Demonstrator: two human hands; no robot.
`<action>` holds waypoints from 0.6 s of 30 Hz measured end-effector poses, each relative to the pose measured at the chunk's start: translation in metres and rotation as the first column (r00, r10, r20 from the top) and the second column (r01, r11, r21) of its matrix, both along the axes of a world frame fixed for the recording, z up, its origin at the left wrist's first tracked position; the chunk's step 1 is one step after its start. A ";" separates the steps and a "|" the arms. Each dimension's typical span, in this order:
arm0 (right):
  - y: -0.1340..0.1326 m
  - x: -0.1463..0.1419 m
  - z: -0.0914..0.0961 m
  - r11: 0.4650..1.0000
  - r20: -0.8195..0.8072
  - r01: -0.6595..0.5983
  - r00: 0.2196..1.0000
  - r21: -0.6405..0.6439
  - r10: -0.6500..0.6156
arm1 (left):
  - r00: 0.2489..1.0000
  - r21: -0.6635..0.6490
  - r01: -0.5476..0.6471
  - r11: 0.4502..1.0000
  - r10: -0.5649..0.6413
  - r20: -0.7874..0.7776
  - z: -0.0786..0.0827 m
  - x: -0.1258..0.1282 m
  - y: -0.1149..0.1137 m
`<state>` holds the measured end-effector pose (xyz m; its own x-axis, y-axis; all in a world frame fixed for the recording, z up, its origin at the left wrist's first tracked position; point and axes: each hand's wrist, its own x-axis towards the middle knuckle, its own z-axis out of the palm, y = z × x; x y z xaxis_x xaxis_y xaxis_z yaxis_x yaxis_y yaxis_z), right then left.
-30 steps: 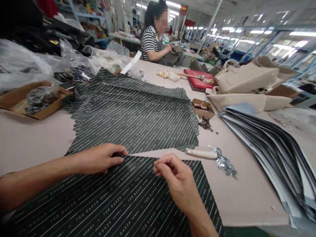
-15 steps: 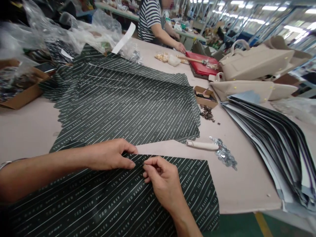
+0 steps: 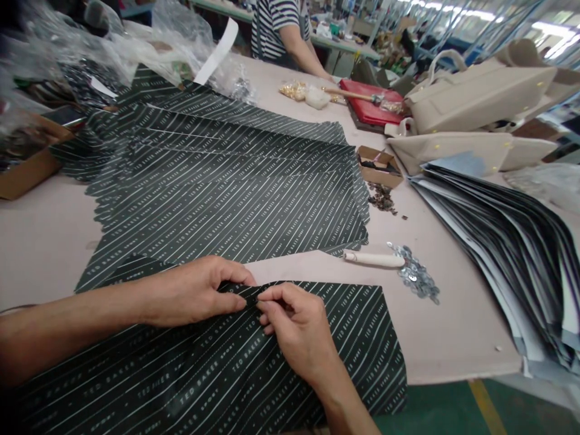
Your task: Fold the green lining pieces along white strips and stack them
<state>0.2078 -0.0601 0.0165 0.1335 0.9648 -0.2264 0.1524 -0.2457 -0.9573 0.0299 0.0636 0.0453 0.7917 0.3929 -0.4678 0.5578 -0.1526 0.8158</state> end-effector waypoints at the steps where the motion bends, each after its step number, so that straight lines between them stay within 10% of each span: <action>1: 0.000 0.001 0.000 1.000 0.028 -0.022 0.999 0.019 0.021 | 1.000 0.063 -0.002 0.998 0.002 0.000 0.001 0.000 -0.002; 8: -0.002 0.005 -0.008 0.965 0.266 -0.130 0.962 0.226 0.067 | 0.998 0.456 0.065 0.888 -0.052 -0.040 0.008 0.004 -0.020; 18: -0.006 0.011 0.002 0.860 0.533 -0.339 0.841 0.382 0.094 | 0.978 0.897 0.021 0.443 -0.194 0.073 -0.004 -0.006 -0.040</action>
